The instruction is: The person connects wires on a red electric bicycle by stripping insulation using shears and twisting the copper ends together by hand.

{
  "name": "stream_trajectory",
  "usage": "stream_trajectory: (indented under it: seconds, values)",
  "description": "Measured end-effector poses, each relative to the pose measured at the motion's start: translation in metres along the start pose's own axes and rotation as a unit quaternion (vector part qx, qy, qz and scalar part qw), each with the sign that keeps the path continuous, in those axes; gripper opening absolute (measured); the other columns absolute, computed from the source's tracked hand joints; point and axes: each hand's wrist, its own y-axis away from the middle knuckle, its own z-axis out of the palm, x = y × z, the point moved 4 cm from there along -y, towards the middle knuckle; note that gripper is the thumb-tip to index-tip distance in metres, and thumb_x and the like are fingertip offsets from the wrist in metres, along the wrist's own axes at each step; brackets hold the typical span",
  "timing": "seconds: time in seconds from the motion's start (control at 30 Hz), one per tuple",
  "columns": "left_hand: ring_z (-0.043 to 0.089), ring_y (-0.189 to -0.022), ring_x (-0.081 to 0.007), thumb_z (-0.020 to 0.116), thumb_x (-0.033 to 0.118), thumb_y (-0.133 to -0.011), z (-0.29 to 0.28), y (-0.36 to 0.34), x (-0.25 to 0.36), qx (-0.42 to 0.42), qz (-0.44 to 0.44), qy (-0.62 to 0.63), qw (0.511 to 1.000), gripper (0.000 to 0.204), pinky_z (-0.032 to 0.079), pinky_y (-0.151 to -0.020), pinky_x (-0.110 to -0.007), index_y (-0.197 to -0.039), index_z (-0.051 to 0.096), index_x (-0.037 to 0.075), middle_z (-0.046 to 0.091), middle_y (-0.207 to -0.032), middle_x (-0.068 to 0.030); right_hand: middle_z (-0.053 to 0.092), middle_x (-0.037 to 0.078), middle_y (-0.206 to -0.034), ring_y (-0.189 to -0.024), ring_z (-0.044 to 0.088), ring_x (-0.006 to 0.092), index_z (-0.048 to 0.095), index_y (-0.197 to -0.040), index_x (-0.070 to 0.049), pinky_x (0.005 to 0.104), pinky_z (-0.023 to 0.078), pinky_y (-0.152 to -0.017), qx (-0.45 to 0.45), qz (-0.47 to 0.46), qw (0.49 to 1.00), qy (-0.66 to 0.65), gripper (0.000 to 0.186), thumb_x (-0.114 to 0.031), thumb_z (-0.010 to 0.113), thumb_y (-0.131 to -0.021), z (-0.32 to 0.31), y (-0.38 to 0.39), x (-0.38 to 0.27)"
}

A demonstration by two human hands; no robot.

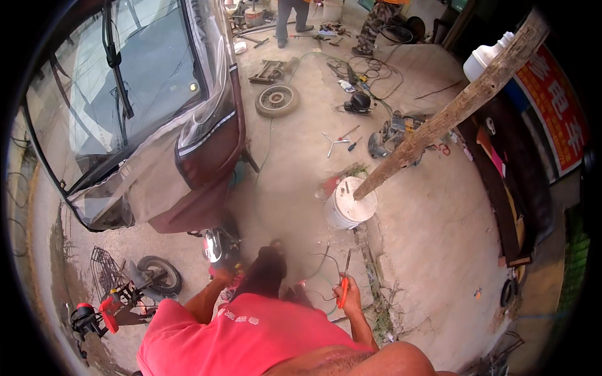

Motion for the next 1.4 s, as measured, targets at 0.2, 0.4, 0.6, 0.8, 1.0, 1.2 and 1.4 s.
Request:
stream_trajectory:
  seconds: [0.2, 0.4, 0.6, 0.8, 1.0, 1.2, 1.4]
  values:
    - [0.073, -0.078, -0.0217, 0.056, 0.029, -0.092, -0.068, -0.195, 0.12, -0.069, -0.048, -0.17, 0.982, 0.03, 0.059, -0.074, -0.041, -0.103, 0.073, 0.008, 0.073, -0.083, -0.0148, 0.06, 0.001, -0.084, -0.069, 0.055, 0.0079, 0.049, -0.138, -0.003, 0.0226, 0.045, -0.06, -0.018, -0.088, 0.993, 0.083, 0.055, -0.002, 0.067, -0.085, 0.004, -0.16, -0.122]
    - [0.071, -0.076, -0.0188, 0.067, 0.024, -0.09, -0.156, -0.359, 0.402, -0.056, 0.137, -0.389, 0.909, 0.017, 0.056, -0.068, -0.041, -0.095, 0.075, 0.01, 0.073, -0.079, -0.0056, 0.059, 0.0, -0.086, -0.078, 0.056, 0.0079, 0.05, -0.139, -0.004, 0.0226, 0.048, -0.072, -0.005, -0.098, 0.973, 0.211, 0.057, -0.001, 0.066, -0.084, 0.005, -0.373, -0.318]
    - [0.059, -0.052, -0.0159, 0.055, 0.02, -0.096, -0.325, -0.459, 0.645, 0.037, 0.196, 0.281, 0.939, 0.025, 0.054, -0.05, -0.032, -0.111, 0.063, 0.002, 0.069, -0.085, -0.0098, 0.057, 0.004, -0.083, -0.064, 0.055, 0.0109, 0.042, -0.141, 0.0, 0.0253, 0.047, -0.057, 0.108, -0.059, 0.992, 0.038, 0.061, -0.001, 0.062, -0.084, -0.044, -0.508, -0.439]
    - [0.057, -0.053, -0.0131, 0.057, 0.023, -0.098, -0.429, -0.58, 0.814, -0.017, 0.048, 0.392, 0.919, 0.023, 0.055, -0.051, -0.033, -0.109, 0.061, 0.003, 0.069, -0.083, -0.01, 0.055, 0.005, -0.079, -0.058, 0.053, 0.0105, 0.043, -0.136, 0.002, 0.0238, 0.046, -0.051, 0.173, -0.002, 0.985, -0.015, 0.053, 0.001, 0.058, -0.085, -0.047, -0.619, -0.417]
    - [0.058, -0.056, -0.0166, 0.056, 0.02, -0.096, -0.393, -0.769, 0.871, -0.046, -0.051, 0.344, 0.937, 0.021, 0.054, -0.055, -0.037, -0.112, 0.06, 0.006, 0.068, -0.084, -0.0102, 0.055, 0.005, -0.076, -0.055, 0.053, 0.0109, 0.044, -0.135, 0.001, 0.025, 0.043, -0.046, 0.18, 0.135, 0.974, -0.024, 0.052, 0.0, 0.06, -0.085, -0.066, -0.732, -0.383]
    - [0.067, -0.086, -0.0273, 0.055, 0.023, -0.09, -0.395, -0.95, 0.916, 0.073, 0.415, -0.158, 0.893, 0.036, 0.055, -0.078, -0.043, -0.123, 0.063, 0.013, 0.068, -0.111, -0.0124, 0.053, 0.002, -0.071, -0.048, 0.049, 0.0113, 0.051, -0.131, -0.009, 0.0257, 0.039, -0.039, 0.179, 0.275, 0.942, -0.074, 0.04, -0.027, 0.059, -0.096, -0.105, -0.822, -0.463]
    - [0.07, -0.09, -0.0258, 0.062, 0.02, -0.09, -0.419, -0.871, 1.098, -0.088, -0.033, 0.619, 0.779, 0.032, 0.055, -0.077, -0.037, -0.116, 0.064, 0.002, 0.07, -0.102, -0.0164, 0.052, 0.001, -0.076, -0.054, 0.049, 0.0103, 0.048, -0.134, -0.01, 0.0242, 0.039, -0.043, 0.208, 0.303, 0.93, -0.007, 0.041, -0.008, 0.057, -0.094, -0.142, -0.847, -0.509]
